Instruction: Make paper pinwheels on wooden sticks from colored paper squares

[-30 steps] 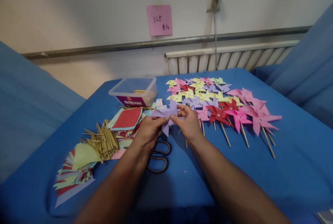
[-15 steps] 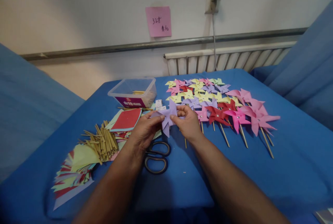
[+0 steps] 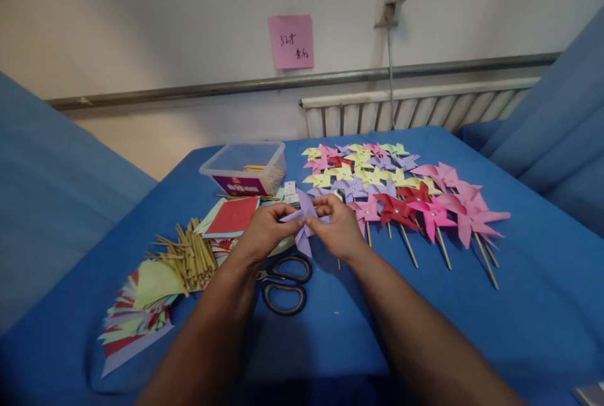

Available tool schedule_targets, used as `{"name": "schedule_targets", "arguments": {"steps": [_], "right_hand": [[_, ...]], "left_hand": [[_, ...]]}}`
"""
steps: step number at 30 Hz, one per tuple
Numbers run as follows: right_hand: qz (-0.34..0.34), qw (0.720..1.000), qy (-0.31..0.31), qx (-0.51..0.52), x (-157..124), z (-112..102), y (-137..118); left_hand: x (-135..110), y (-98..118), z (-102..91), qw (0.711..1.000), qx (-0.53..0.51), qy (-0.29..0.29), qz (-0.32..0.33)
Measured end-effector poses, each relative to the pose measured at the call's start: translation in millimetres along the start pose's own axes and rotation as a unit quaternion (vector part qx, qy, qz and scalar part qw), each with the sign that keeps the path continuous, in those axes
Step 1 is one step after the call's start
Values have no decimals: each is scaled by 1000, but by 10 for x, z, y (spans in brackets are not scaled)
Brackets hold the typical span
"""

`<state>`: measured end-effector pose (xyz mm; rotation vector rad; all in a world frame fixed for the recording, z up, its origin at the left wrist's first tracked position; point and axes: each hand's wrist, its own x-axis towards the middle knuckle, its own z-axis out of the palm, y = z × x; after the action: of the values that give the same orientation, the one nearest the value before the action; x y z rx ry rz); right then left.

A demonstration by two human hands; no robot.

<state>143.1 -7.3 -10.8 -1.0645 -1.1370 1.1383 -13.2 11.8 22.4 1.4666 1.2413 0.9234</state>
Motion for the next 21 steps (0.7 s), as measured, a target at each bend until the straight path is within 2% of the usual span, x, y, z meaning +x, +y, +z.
{"name": "schedule_targets", "arguments": {"steps": [3, 5, 8, 10, 12, 15, 18, 21], "right_hand": [[-21, 999, 19, 21, 13, -7, -12], [-37, 996, 55, 53, 35, -30, -30], [-37, 991, 105, 72, 82, -74, -15], [-36, 992, 113, 49, 108, -89, 51], [-44, 995, 89, -2, 114, -82, 150], [-83, 987, 6, -138, 73, -36, 284], [-125, 945, -68, -293, 7, 39, 300], [-102, 891, -90, -433, -12, 140, 195]], "left_hand": [[10, 5, -7, 999, -26, 29, -3], [28, 4, -22, 995, -79, 66, -15], [66, -4, -59, 974, -191, 117, -39], [93, -11, -83, 954, -260, 141, -48], [114, -16, -102, 937, -305, 164, -49], [134, -24, -112, 916, -352, 186, -45], [140, -33, -100, 900, -388, 194, -45], [140, -36, -79, 892, -407, 192, -45]]}}
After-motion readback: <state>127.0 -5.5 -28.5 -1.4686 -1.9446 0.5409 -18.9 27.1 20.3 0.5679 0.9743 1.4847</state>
